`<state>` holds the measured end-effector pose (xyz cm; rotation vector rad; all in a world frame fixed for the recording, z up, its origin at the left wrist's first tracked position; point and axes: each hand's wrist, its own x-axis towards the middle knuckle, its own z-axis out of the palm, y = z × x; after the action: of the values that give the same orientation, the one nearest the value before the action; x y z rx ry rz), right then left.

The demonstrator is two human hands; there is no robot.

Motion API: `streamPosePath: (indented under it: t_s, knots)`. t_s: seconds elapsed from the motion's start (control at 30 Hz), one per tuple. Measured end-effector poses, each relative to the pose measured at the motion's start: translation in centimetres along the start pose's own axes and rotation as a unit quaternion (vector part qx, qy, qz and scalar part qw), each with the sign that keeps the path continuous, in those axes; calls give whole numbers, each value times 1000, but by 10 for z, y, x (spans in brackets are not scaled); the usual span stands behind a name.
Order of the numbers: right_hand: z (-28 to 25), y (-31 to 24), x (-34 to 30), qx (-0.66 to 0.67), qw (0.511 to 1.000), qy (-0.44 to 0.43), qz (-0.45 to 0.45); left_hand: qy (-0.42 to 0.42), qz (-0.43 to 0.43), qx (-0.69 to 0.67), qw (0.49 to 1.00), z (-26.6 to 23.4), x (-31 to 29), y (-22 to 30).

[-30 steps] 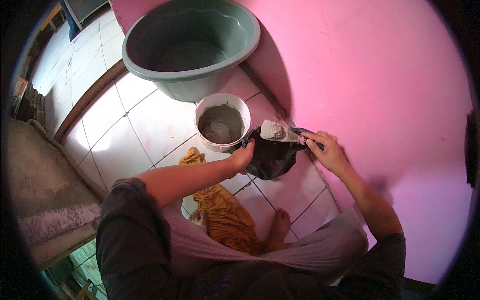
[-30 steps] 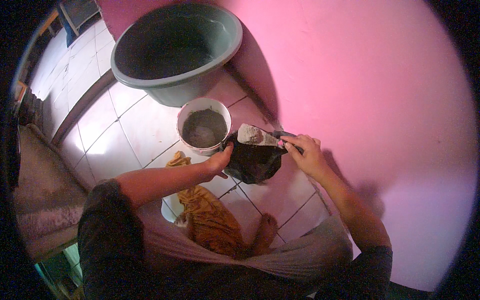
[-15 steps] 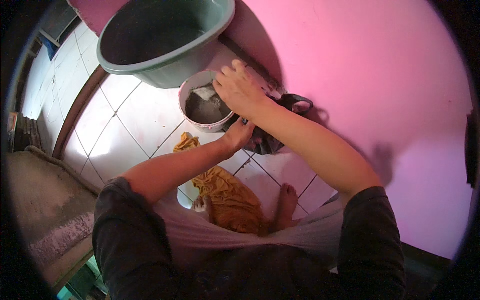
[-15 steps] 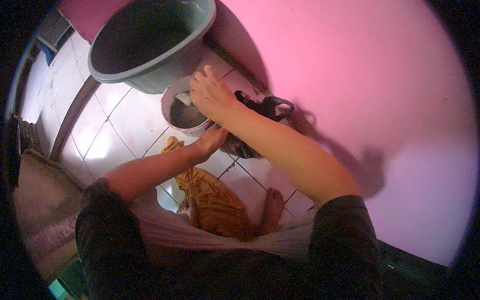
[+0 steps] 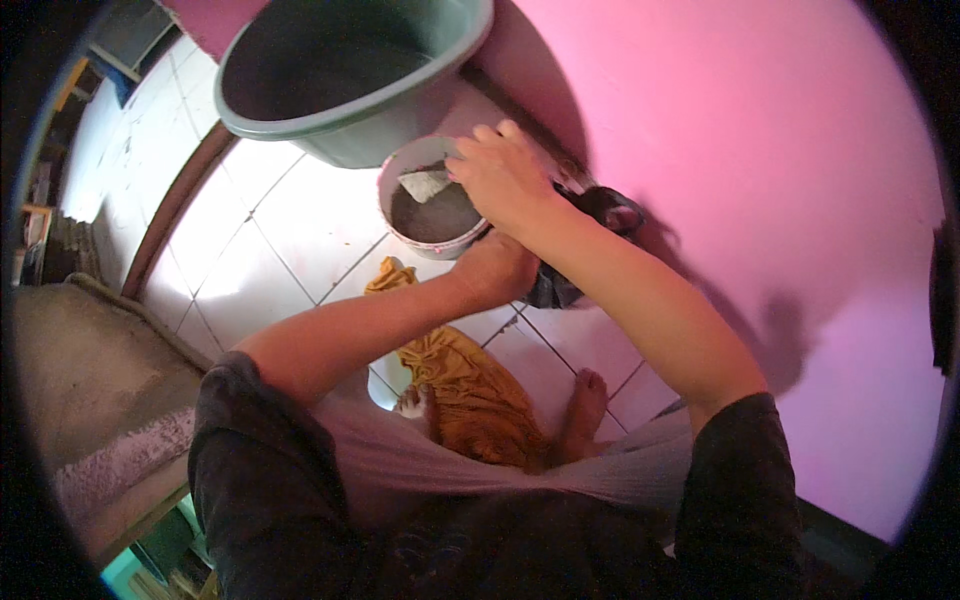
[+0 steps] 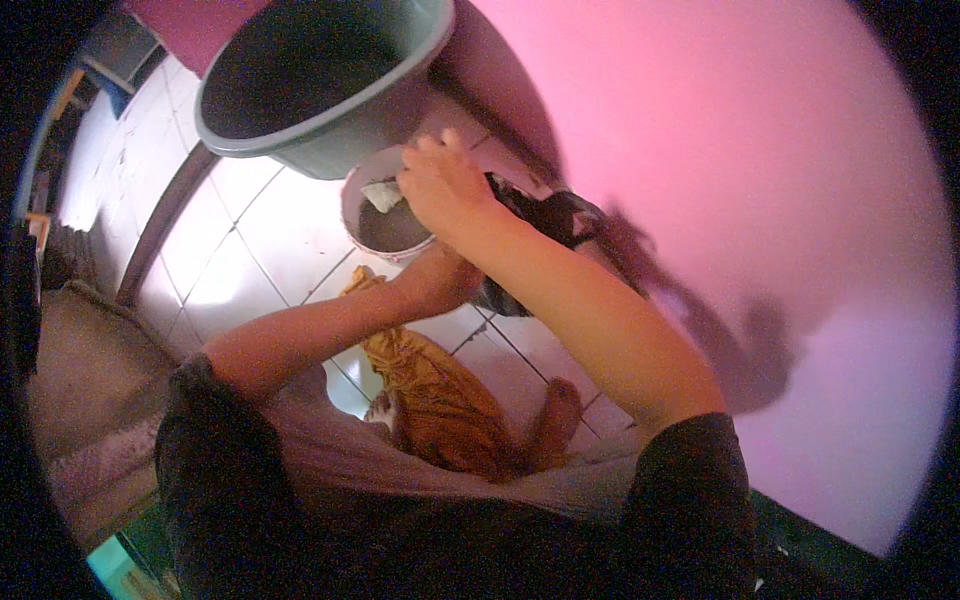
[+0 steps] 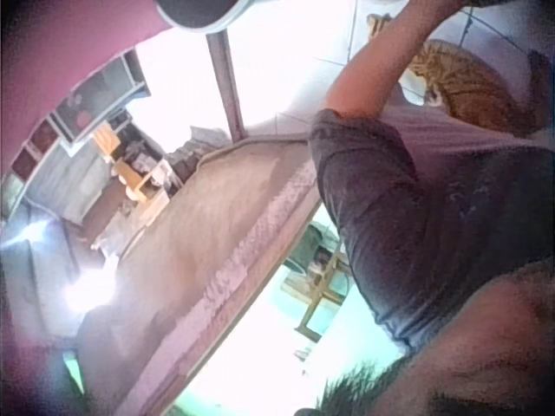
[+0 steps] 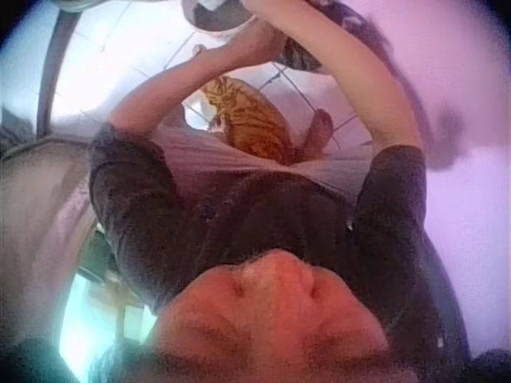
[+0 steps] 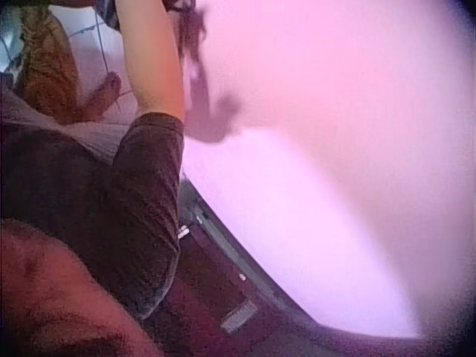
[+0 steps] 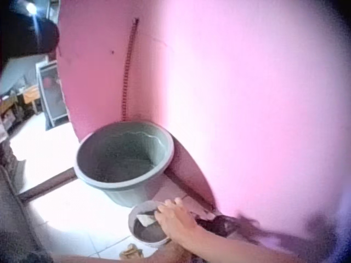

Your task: The person prepares a small batch of cement by pouring water from a blue scoop into a bucket containing grey powder and stirring it with a trowel. They then add more dry powder from a plastic bag and continue mixing the contents until a thick consistency is achieved.

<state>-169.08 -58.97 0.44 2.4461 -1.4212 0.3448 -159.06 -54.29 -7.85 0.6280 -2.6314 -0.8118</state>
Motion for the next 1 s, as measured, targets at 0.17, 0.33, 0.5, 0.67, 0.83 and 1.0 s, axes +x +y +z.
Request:
streamPosePath:
  t_s: [0.17,0.33,0.5,0.67,0.83,1.0]
  knots:
    - [-2,13,-5,52,996,-51,42,-435,-113,55,892,-112,-10,31]
    - [6,35,1,111,989,-91,27,-290,-502,-100,809,-165,-52,-37]
    - [17,39,17,166,974,-146,51,75,-543,-508,664,-115,-81,-85]
    - [13,31,2,192,965,-159,84,181,-599,-445,641,-83,-52,-81]
    - [-27,29,4,257,933,-198,158,171,-674,-196,691,-78,-43,-71]
    - [-76,18,18,287,918,-205,179,217,-664,-81,711,-89,-50,-21]
